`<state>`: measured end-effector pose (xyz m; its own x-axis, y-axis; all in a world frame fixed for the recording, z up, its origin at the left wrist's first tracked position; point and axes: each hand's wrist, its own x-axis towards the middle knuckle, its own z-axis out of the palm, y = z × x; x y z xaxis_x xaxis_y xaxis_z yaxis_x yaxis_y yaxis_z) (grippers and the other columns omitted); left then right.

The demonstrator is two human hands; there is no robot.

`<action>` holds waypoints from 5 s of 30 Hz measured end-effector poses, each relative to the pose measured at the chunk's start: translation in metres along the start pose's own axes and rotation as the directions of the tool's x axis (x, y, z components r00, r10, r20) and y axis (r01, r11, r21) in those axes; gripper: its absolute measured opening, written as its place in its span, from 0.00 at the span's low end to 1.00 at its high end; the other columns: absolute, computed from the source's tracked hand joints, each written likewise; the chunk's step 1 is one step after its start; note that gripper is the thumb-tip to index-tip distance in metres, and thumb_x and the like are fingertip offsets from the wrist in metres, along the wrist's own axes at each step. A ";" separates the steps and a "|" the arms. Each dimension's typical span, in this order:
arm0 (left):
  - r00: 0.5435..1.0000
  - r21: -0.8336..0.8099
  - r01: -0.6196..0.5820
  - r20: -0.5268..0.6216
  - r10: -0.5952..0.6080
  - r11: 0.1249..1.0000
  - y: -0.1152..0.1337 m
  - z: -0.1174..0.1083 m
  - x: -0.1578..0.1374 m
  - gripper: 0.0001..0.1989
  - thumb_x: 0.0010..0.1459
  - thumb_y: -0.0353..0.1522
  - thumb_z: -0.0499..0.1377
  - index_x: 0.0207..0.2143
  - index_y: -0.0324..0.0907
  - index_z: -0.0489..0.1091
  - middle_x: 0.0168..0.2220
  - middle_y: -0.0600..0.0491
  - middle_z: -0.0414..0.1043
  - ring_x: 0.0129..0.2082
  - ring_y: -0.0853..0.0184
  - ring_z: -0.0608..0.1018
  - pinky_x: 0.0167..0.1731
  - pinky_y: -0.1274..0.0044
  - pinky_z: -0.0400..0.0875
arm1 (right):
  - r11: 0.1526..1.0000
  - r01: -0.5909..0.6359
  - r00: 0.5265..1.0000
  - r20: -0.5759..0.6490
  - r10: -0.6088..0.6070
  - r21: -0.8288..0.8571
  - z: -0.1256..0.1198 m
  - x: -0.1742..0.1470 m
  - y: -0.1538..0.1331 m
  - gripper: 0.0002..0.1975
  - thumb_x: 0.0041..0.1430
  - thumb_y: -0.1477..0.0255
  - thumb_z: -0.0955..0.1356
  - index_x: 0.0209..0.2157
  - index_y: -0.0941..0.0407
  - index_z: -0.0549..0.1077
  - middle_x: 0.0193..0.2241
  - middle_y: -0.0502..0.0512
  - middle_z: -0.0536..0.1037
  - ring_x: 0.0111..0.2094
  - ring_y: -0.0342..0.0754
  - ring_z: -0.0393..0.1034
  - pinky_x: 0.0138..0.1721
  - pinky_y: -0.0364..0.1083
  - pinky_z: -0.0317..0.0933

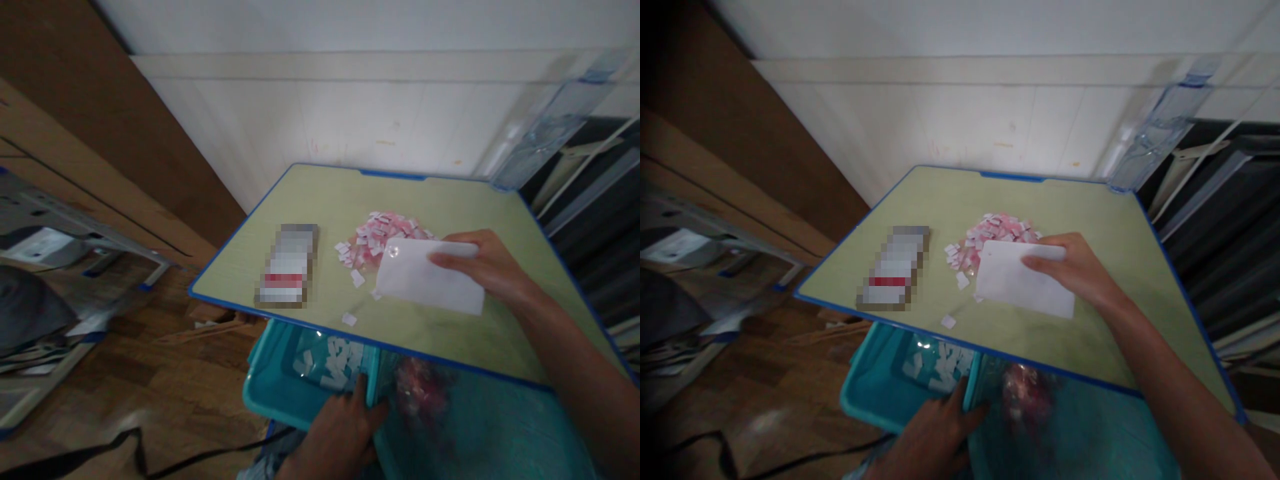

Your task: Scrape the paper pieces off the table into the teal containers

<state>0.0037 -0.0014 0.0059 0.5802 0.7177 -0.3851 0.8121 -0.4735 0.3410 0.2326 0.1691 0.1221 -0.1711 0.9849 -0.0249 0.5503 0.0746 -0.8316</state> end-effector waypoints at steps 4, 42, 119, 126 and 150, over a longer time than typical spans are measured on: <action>1.000 0.003 -0.013 0.012 0.013 1.000 -0.001 0.001 0.001 0.23 0.51 0.33 0.56 0.50 0.52 0.58 0.52 0.42 0.55 0.34 0.56 0.74 0.31 0.66 0.70 | 1.000 -0.018 1.000 0.025 0.018 -0.011 0.002 0.005 0.009 0.15 0.43 0.61 0.69 0.20 0.60 0.72 0.16 0.50 0.69 0.16 0.40 0.61 0.15 0.40 0.51; 1.000 0.012 -0.011 -0.003 0.011 1.000 0.002 0.000 0.001 0.20 0.52 0.37 0.55 0.49 0.52 0.59 0.51 0.42 0.56 0.32 0.58 0.74 0.29 0.66 0.70 | 0.994 0.074 0.993 -0.089 -0.082 -0.084 0.030 -0.002 0.004 0.13 0.45 0.61 0.68 0.23 0.57 0.74 0.18 0.51 0.73 0.19 0.44 0.65 0.17 0.41 0.54; 0.999 0.013 -0.010 0.046 0.009 1.000 0.002 -0.001 0.001 0.21 0.54 0.36 0.53 0.51 0.51 0.57 0.55 0.38 0.51 0.36 0.55 0.74 0.32 0.64 0.69 | 0.996 -0.062 0.997 -0.049 0.065 0.068 0.006 0.003 0.015 0.13 0.43 0.64 0.70 0.27 0.60 0.76 0.20 0.53 0.75 0.17 0.43 0.67 0.16 0.40 0.57; 0.999 0.022 -0.012 0.048 0.011 1.000 0.000 0.002 0.001 0.23 0.53 0.35 0.55 0.52 0.52 0.56 0.57 0.39 0.49 0.37 0.55 0.74 0.33 0.64 0.69 | 0.919 0.395 0.915 -0.084 -0.394 -0.006 0.035 -0.005 0.011 0.08 0.49 0.68 0.68 0.33 0.51 0.77 0.31 0.50 0.79 0.29 0.46 0.73 0.27 0.43 0.66; 1.000 0.011 -0.021 -0.011 0.021 1.000 0.000 0.004 0.001 0.22 0.52 0.34 0.55 0.50 0.51 0.58 0.53 0.41 0.55 0.33 0.57 0.74 0.30 0.65 0.70 | 0.866 0.467 0.759 0.420 -0.497 0.181 0.009 0.006 0.021 0.10 0.52 0.70 0.67 0.36 0.53 0.77 0.34 0.54 0.78 0.35 0.47 0.74 0.35 0.43 0.66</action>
<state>0.0041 -0.0029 0.0021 0.5963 0.7130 -0.3688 0.8005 -0.4937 0.3398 0.2353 0.1755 0.0993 -0.7468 0.6451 0.1616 0.2489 0.4964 -0.8317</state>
